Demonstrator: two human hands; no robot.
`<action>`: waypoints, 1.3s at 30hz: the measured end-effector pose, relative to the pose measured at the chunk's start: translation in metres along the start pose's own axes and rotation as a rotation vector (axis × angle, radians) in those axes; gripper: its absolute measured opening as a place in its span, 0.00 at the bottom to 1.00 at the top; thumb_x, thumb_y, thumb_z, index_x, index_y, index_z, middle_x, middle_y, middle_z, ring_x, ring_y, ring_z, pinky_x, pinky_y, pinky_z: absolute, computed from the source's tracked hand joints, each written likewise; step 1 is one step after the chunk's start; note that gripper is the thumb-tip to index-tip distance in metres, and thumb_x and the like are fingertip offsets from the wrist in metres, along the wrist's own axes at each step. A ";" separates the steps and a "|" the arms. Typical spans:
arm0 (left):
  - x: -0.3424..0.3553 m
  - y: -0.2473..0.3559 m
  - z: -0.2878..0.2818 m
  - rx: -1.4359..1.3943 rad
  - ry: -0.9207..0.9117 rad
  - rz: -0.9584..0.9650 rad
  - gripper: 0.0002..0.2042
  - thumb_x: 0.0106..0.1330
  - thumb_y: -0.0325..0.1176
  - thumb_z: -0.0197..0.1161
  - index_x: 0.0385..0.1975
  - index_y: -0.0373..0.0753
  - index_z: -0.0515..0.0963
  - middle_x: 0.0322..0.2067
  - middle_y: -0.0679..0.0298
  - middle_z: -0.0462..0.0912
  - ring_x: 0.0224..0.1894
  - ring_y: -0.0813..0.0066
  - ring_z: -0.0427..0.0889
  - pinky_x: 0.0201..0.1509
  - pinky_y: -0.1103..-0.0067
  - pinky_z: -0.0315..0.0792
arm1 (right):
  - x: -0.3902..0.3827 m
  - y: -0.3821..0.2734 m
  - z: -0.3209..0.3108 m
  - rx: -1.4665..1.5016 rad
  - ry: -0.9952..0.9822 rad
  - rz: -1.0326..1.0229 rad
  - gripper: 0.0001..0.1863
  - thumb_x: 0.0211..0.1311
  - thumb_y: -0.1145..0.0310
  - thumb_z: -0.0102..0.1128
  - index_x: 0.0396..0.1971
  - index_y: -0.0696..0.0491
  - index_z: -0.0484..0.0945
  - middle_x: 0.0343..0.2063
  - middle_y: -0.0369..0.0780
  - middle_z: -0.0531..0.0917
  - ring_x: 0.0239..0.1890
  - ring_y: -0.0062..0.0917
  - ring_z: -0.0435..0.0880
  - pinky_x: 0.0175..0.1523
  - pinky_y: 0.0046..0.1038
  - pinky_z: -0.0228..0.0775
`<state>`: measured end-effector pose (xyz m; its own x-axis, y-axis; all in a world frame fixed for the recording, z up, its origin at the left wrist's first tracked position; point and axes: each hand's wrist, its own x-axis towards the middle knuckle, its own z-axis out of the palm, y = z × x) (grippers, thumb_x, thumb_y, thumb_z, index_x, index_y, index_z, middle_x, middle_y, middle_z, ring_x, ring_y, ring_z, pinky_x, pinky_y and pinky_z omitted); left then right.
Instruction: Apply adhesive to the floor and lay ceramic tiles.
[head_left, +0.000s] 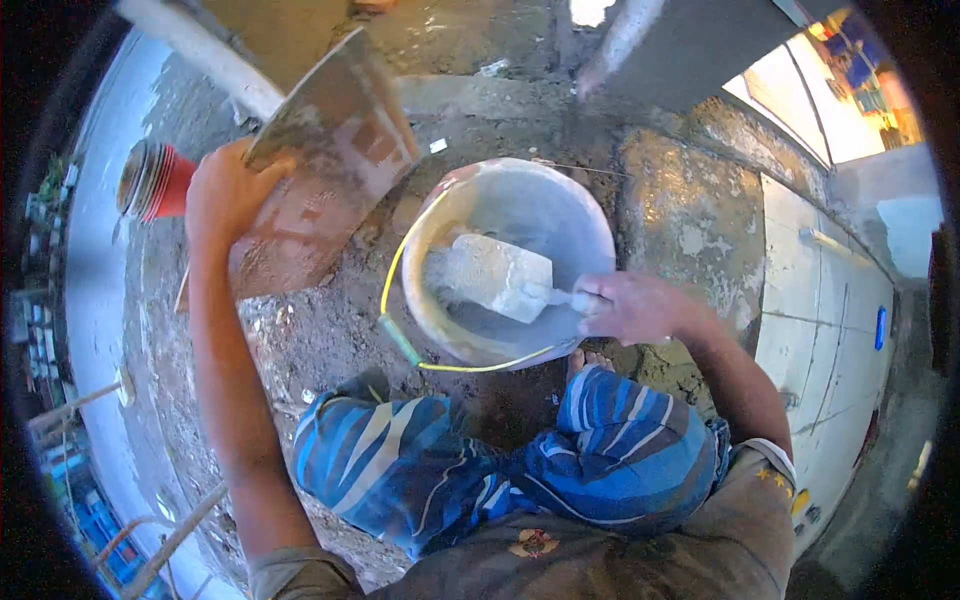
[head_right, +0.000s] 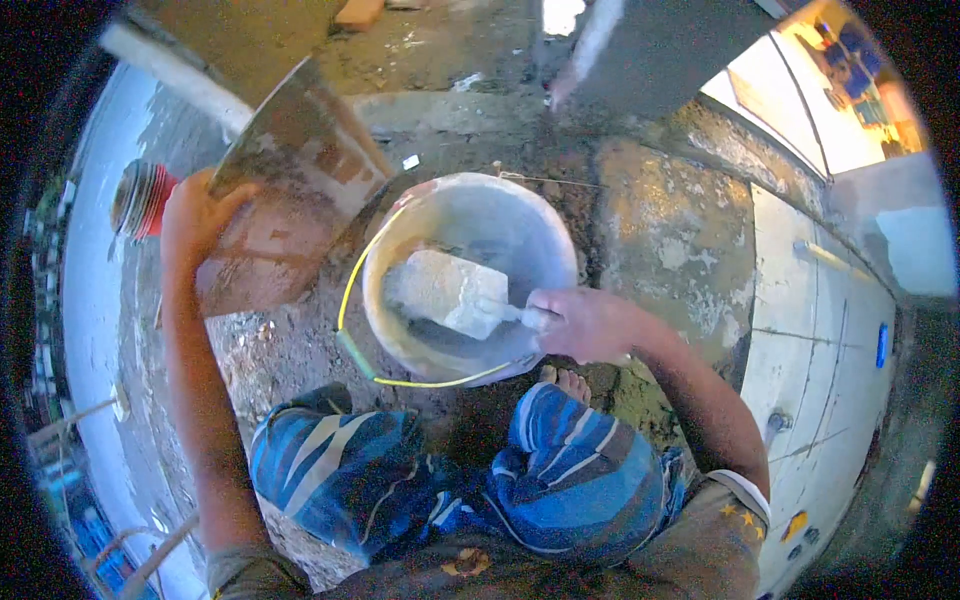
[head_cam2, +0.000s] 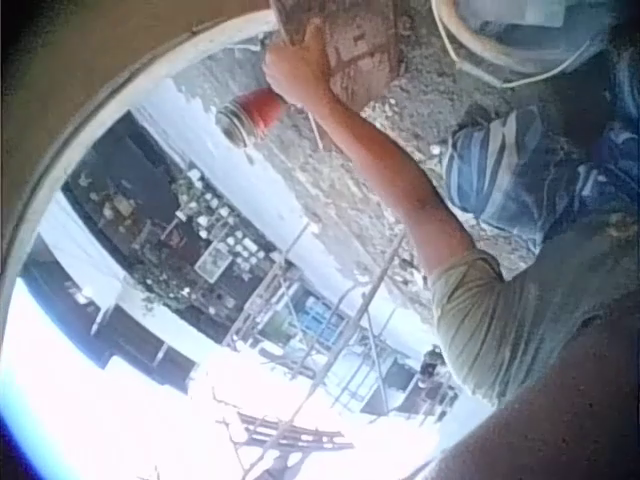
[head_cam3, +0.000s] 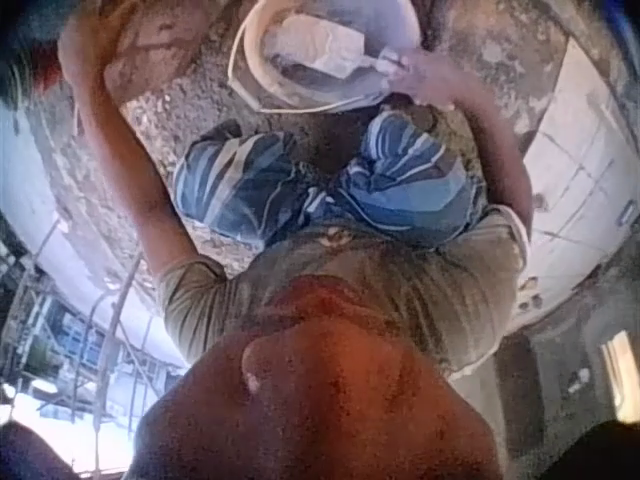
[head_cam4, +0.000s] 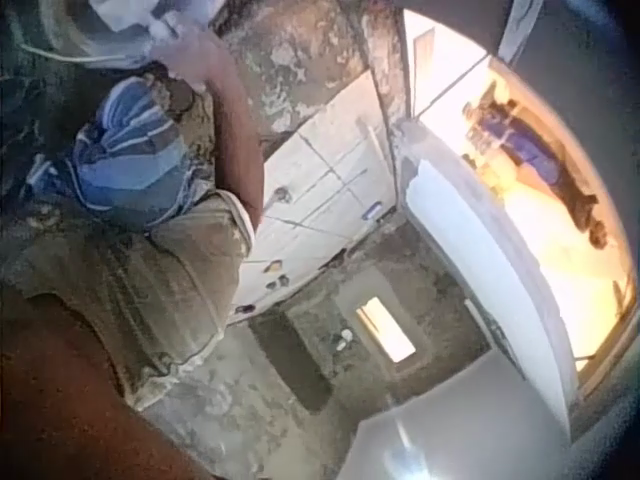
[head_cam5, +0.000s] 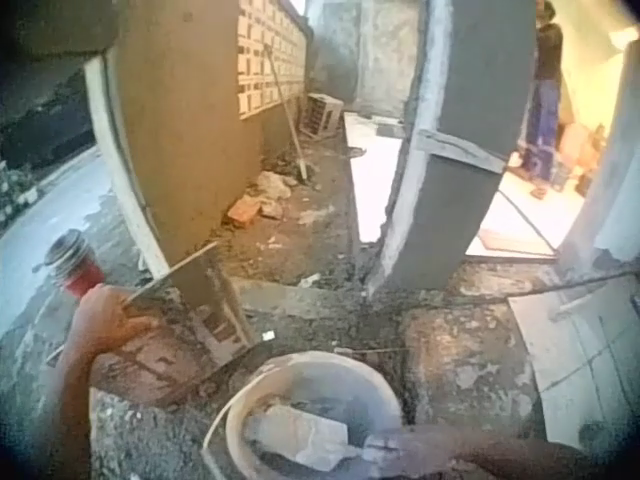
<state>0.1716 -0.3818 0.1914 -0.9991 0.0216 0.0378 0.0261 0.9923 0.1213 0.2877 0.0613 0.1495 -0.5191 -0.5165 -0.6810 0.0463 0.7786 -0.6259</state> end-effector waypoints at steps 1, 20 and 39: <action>0.002 0.006 0.002 0.003 0.000 -0.008 0.18 0.58 0.51 0.66 0.36 0.42 0.83 0.32 0.48 0.83 0.37 0.46 0.82 0.41 0.60 0.74 | -0.013 0.018 0.004 0.044 0.054 -0.075 0.21 0.60 0.54 0.61 0.46 0.55 0.73 0.37 0.46 0.81 0.33 0.35 0.84 0.40 0.37 0.75; -0.003 0.009 0.006 -0.199 -0.022 0.124 0.15 0.62 0.38 0.68 0.40 0.31 0.81 0.35 0.54 0.86 0.36 0.62 0.83 0.45 0.70 0.74 | -0.102 0.324 0.029 0.700 1.090 0.446 0.19 0.62 0.57 0.59 0.40 0.59 0.75 0.23 0.39 0.79 0.20 0.26 0.79 0.28 0.31 0.73; -0.009 0.030 -0.002 -0.227 -0.036 0.091 0.13 0.62 0.34 0.66 0.42 0.34 0.82 0.34 0.55 0.87 0.36 0.63 0.85 0.45 0.71 0.75 | -0.034 0.308 -0.014 0.825 1.106 0.320 0.17 0.65 0.57 0.57 0.37 0.58 0.77 0.19 0.35 0.76 0.22 0.21 0.77 0.26 0.28 0.71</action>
<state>0.1818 -0.3523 0.1966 -0.9928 0.1177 0.0238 0.1187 0.9331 0.3394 0.3080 0.3233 -0.0144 -0.7641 0.4812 -0.4296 0.5655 0.1792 -0.8050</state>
